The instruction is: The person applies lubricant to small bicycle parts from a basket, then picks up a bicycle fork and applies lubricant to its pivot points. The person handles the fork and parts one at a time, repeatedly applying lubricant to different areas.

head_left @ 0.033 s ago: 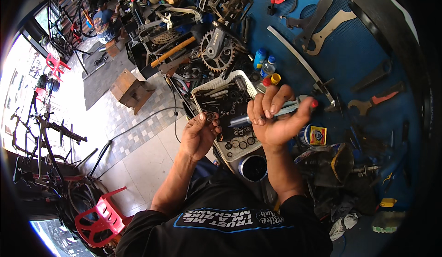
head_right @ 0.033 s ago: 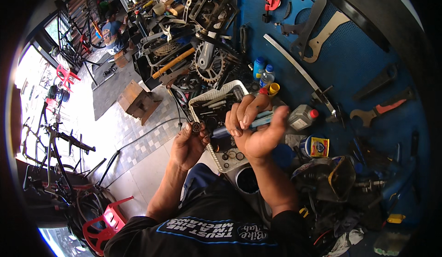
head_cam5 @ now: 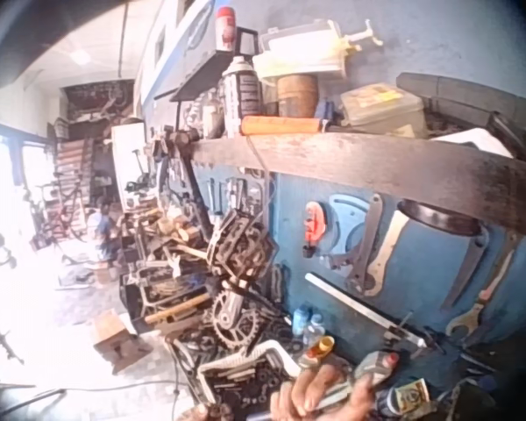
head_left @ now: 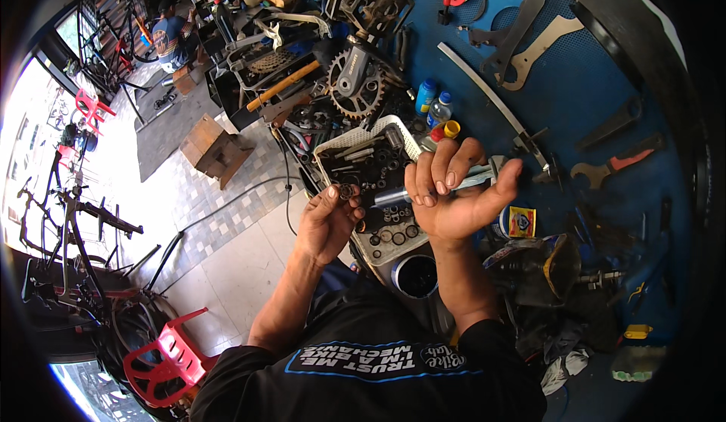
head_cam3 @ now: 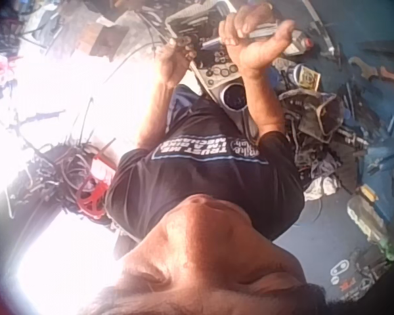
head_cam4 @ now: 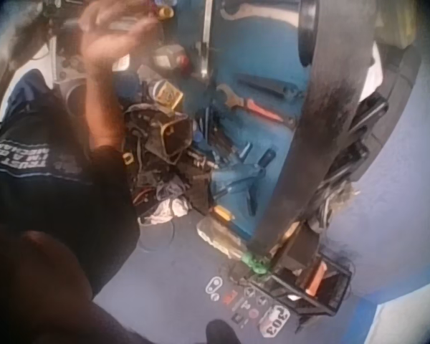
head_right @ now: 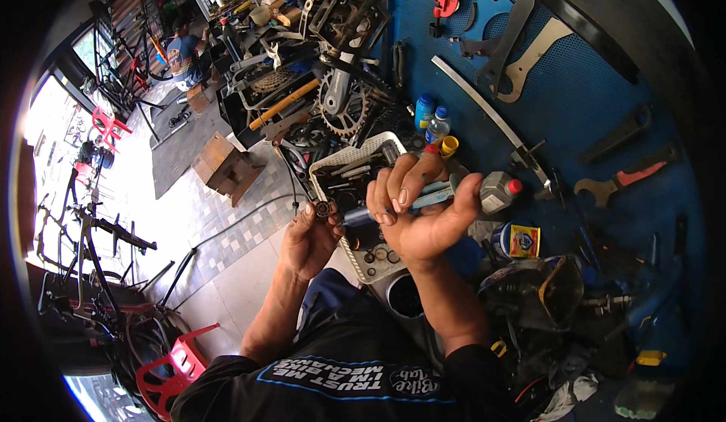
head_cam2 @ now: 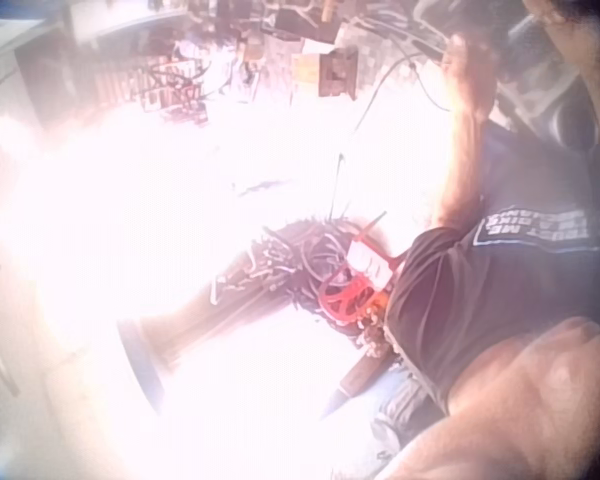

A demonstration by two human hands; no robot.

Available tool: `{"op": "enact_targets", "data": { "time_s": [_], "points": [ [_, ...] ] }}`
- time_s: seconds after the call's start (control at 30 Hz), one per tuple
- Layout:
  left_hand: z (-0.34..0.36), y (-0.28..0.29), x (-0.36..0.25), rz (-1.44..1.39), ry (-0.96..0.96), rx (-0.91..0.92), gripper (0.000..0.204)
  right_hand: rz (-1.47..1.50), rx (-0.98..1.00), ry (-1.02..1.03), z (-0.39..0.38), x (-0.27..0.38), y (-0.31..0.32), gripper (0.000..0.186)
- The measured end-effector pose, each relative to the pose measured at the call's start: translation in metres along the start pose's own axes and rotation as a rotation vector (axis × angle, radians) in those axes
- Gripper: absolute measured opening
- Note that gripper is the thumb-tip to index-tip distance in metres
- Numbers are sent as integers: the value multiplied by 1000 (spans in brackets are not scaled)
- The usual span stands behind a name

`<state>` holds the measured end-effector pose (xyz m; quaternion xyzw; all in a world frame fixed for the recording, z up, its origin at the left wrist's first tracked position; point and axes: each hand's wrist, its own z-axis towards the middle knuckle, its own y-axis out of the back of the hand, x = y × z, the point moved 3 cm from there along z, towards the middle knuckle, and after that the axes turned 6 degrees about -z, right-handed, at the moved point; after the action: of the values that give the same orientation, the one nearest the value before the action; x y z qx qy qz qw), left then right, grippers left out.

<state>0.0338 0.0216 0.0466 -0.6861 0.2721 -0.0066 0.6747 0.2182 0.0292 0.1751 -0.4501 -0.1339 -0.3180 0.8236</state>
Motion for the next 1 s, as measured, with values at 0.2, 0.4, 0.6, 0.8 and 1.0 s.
{"op": "enact_targets", "data": {
  "time_s": [0.2, 0.4, 0.6, 0.8, 1.0],
  "points": [
    [1, -11, 1, -12, -8, 29, 22, 30, -9, -19, 7, -14, -8, 76],
    [0, -13, 1, -21, -13, 21, 20, 13, -2, -41, 8, -24, -4, 70],
    [0, -17, 1, -11, -24, 23, 17, -78, 7, -54, 9, -26, -5, 65],
    [1, -15, 1, 16, -28, 31, 17, -42, 6, -43, 6, -28, -3, 64],
    [1, -15, 3, 50, -25, 40, 19, -103, 89, -15, 4, -26, -5, 61]
  ]
}}
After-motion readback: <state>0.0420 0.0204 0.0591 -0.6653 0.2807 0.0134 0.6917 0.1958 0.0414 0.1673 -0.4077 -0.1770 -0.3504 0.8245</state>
